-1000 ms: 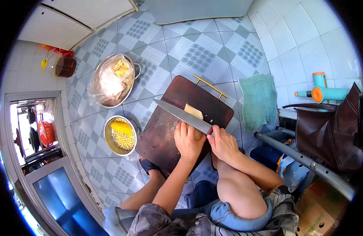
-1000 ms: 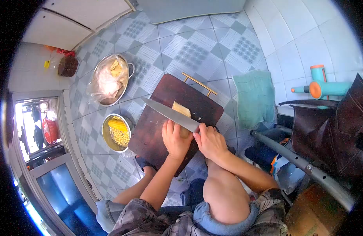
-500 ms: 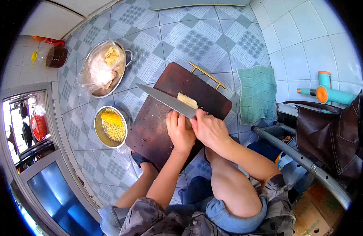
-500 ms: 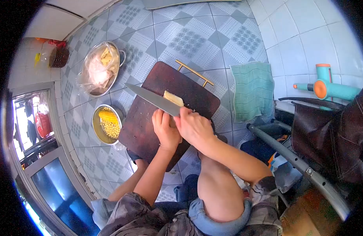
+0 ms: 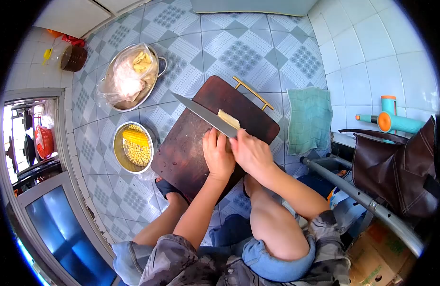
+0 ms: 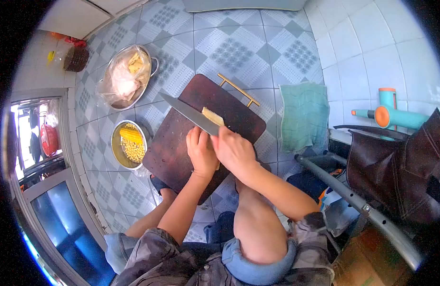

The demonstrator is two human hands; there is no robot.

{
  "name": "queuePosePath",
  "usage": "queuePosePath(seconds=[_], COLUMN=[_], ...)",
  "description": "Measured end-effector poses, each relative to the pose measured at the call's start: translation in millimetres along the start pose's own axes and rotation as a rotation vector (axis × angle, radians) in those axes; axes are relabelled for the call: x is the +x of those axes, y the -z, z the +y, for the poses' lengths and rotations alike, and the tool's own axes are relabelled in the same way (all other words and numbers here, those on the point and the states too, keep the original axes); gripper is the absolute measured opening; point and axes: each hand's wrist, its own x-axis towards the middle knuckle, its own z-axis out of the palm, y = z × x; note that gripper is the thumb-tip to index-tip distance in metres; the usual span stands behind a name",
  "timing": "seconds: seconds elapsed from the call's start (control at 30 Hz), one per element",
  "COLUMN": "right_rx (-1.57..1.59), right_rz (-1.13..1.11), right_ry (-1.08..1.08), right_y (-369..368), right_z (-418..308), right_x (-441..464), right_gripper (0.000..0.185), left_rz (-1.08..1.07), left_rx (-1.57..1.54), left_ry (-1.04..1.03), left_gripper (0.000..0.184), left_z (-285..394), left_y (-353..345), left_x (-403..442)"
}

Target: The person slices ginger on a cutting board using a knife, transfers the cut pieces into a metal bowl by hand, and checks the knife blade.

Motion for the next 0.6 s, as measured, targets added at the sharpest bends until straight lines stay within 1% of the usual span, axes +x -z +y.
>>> queuePosePath(seconds=[0.07, 0.1, 0.17, 0.2, 0.23, 0.3, 0.33, 0.37, 0.43, 0.5, 0.57, 0.6], right_rx=[-0.042, -0.049, -0.075, -0.083, -0.088, -0.168, -0.147, -0.142, -0.048, -0.046, -0.051, -0.059], right_rz=[0.094, 0.095, 0.085, 0.010, 0.004, -0.063, -0.027, -0.042, -0.013, -0.005, 0.010, 0.021], right_ry=[0.096, 0.098, -0.006, -0.055, -0.056, -0.132, -0.104, -0.114, -0.048, -0.011, 0.032, -0.008], right_y=[-18, -13, 1, 5, 6, 7, 8, 7, 6, -8, -6, -1], right_z=[5, 6, 14, 24, 32, 45, 40, 31, 11, 4, 4, 8], right_x=[10, 4, -23, -40, -55, -73, -67, -55, -17, 6, 5, -8], right_gripper=[0.025, 0.025, 0.025, 0.025, 0.025, 0.026, 0.027, 0.027, 0.027, 0.027, 0.027, 0.027], left_rz=[-0.002, -0.006, -0.030, -0.062, -0.064, -0.069, -0.078, -0.073, -0.066, -0.001, 0.004, -0.038], left_rx=[-0.009, -0.020, -0.055, -0.080, -0.083, -0.097, -0.095, -0.086, -0.078, -0.020, -0.023, -0.048], left_ry=[0.008, 0.012, 0.035, 0.067, 0.073, 0.073, 0.087, 0.082, 0.067, 0.020, 0.014, 0.046], left_gripper=[0.056, 0.057, 0.057, 0.057, 0.057, 0.057, 0.057, 0.056, 0.055, 0.053, 0.052, 0.052], left_z=[2, 4, 12, 15, 16, 16, 15, 14, 9, 3, 5, 9], left_y=[3, 3, 9, 13, 14, 13, 11, 11, 6, 0, 2, 7], left_x=[2, 3, 8, 9, 9, 10, 7, 6, 5, 3, 1, 2])
